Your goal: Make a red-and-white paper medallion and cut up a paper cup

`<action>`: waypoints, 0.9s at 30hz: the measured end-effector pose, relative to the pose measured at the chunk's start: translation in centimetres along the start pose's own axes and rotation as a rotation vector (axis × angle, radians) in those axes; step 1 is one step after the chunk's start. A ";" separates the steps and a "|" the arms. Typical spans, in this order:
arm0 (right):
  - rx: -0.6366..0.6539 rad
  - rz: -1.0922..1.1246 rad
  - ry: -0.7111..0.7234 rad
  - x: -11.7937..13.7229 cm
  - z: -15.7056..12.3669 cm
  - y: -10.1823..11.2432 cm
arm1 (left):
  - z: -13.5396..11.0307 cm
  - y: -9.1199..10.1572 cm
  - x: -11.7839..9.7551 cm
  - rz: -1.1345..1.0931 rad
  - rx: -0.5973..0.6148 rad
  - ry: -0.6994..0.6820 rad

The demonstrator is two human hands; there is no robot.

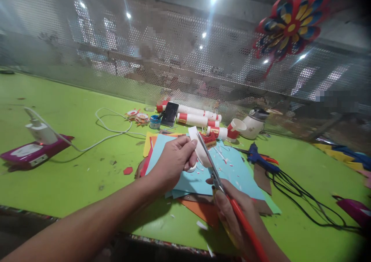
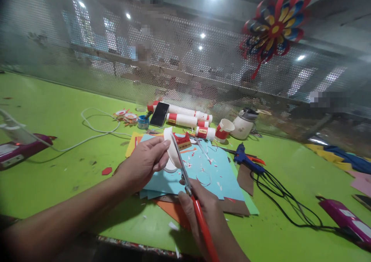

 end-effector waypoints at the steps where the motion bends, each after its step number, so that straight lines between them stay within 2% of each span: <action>1: 0.004 0.009 -0.002 0.1 0.0 -0.1 | 0.0 0.0 0.0 -0.002 -0.001 -0.001; 9: 0.072 0.025 0.005 -0.1 0.4 -0.6 | -0.3 0.0 -0.3 0.033 -0.007 -0.002; 19: 0.073 0.050 -0.025 0.2 0.6 -1.1 | 0.0 0.3 -0.1 -0.037 -0.016 0.015; 23: 0.065 0.021 -0.009 0.6 0.5 -0.1 | 0.3 0.0 -0.1 -0.150 0.057 0.101; 27: 0.082 -0.033 -0.012 0.5 0.1 0.6 | 0.2 -0.5 0.2 -0.119 0.146 0.185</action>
Point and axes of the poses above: each hand's wrist, its own z-axis towards the middle knuckle, its own y-axis out of the back of the hand, x = y × z, the point moved 9 cm from there along z, towards the middle knuckle, and after that the axes turned 11 degrees about -z, right-handed, at the moved point
